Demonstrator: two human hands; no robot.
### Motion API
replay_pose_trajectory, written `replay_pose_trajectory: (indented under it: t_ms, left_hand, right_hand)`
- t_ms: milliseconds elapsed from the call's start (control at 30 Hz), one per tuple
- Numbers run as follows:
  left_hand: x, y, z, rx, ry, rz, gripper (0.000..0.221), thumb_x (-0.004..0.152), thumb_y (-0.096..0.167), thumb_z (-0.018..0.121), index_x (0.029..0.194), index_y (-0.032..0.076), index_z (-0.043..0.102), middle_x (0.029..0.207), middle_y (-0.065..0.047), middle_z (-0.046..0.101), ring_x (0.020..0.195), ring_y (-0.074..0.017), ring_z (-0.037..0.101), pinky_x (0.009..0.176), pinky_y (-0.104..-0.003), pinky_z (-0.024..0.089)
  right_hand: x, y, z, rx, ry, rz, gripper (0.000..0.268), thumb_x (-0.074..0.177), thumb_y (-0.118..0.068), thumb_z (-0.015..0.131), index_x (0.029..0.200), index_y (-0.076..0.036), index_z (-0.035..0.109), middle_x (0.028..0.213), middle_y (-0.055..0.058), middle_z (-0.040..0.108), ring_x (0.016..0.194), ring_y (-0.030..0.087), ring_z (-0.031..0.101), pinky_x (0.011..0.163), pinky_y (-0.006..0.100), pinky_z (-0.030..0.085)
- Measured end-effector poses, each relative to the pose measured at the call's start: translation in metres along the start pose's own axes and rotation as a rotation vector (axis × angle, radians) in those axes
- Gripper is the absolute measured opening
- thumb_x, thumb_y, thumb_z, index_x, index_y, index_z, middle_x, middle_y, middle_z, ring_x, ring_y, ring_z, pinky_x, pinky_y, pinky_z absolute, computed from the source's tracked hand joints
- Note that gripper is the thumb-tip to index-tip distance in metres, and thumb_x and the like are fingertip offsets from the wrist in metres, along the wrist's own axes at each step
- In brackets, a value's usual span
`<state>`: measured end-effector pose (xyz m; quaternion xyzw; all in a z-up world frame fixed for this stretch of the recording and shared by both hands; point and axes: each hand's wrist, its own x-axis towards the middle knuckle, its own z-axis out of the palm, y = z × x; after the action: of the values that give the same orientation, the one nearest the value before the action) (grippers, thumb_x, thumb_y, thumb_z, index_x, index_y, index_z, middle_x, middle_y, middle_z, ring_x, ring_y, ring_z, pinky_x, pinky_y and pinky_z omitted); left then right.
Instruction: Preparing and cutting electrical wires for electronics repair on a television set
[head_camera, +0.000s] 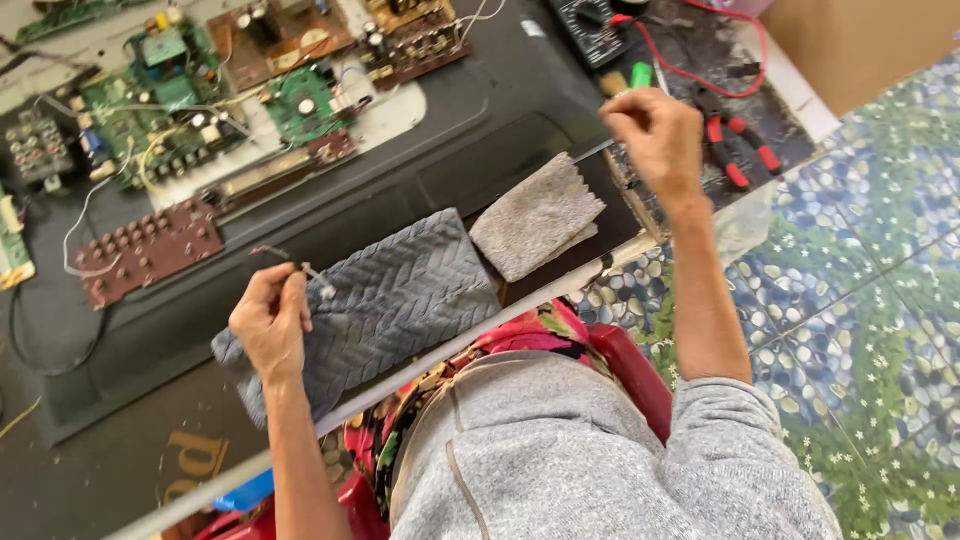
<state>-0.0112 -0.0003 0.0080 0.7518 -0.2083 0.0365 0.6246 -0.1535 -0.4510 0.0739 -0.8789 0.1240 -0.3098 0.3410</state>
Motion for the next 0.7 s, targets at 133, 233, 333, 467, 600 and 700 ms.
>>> replay_pose_trajectory:
  t_ms: [133,233,333,467,600,700]
  left_hand:
    - [-0.002,-0.005,0.000,-0.027,0.029,-0.064,0.004,0.109,0.002,0.065,0.107,-0.001,0.067,0.065,-0.004,0.055,0.049,-0.0088,0.048,0.046,-0.021,0.043]
    - [-0.001,-0.002,0.002,-0.001,0.039,-0.074,0.006,0.110,0.002,0.064,0.107,-0.001,0.067,0.065,-0.004,0.055,0.049,-0.0094,0.048,0.048,-0.022,0.042]
    - [-0.002,-0.004,0.002,0.019,0.040,-0.050,0.006,0.111,0.000,0.062,0.108,-0.002,0.067,0.065,-0.005,0.055,0.049,-0.0102,0.048,0.049,-0.023,0.043]
    - [-0.003,-0.013,0.001,-0.005,0.053,0.016,0.005,0.112,-0.003,0.061,0.112,-0.005,0.065,0.068,-0.008,0.054,0.051,-0.0122,0.049,0.048,-0.023,0.045]
    - [-0.005,-0.017,0.000,0.008,0.053,0.008,0.006,0.112,0.000,0.062,0.113,-0.005,0.066,0.069,-0.008,0.055,0.051,-0.0122,0.051,0.049,-0.022,0.047]
    - [-0.005,-0.020,0.001,-0.007,0.063,0.003,0.006,0.112,0.001,0.063,0.113,-0.004,0.066,0.071,-0.008,0.057,0.052,-0.0127,0.052,0.048,-0.023,0.047]
  right_hand:
    - [-0.018,0.063,-0.041,-0.234,0.008,0.177,0.005,0.094,-0.001,0.077,0.096,-0.005,0.079,0.094,0.009,0.078,0.083,0.016,0.071,0.081,0.032,0.059]
    - [-0.026,0.086,-0.056,-0.285,0.046,0.199,0.007,0.092,-0.001,0.077,0.096,-0.005,0.081,0.091,0.007,0.078,0.081,0.016,0.072,0.081,0.031,0.060]
    - [-0.029,0.112,-0.064,-0.340,0.103,0.198,0.007,0.090,-0.001,0.078,0.094,-0.006,0.082,0.087,0.008,0.078,0.079,0.017,0.074,0.080,0.032,0.062]
    - [-0.029,0.141,-0.053,-0.403,-0.013,0.207,0.005,0.092,-0.015,0.084,0.095,-0.014,0.080,0.087,0.004,0.078,0.079,0.014,0.073,0.076,0.032,0.059]
    - [-0.023,0.139,-0.055,-0.407,0.030,0.259,0.006,0.090,-0.016,0.082,0.091,-0.013,0.077,0.094,0.007,0.074,0.082,0.019,0.069,0.086,0.043,0.056]
    - [-0.015,0.146,-0.063,-0.432,0.133,0.303,0.008,0.086,-0.013,0.083,0.091,-0.015,0.077,0.094,0.008,0.073,0.082,0.022,0.067,0.080,0.045,0.055]
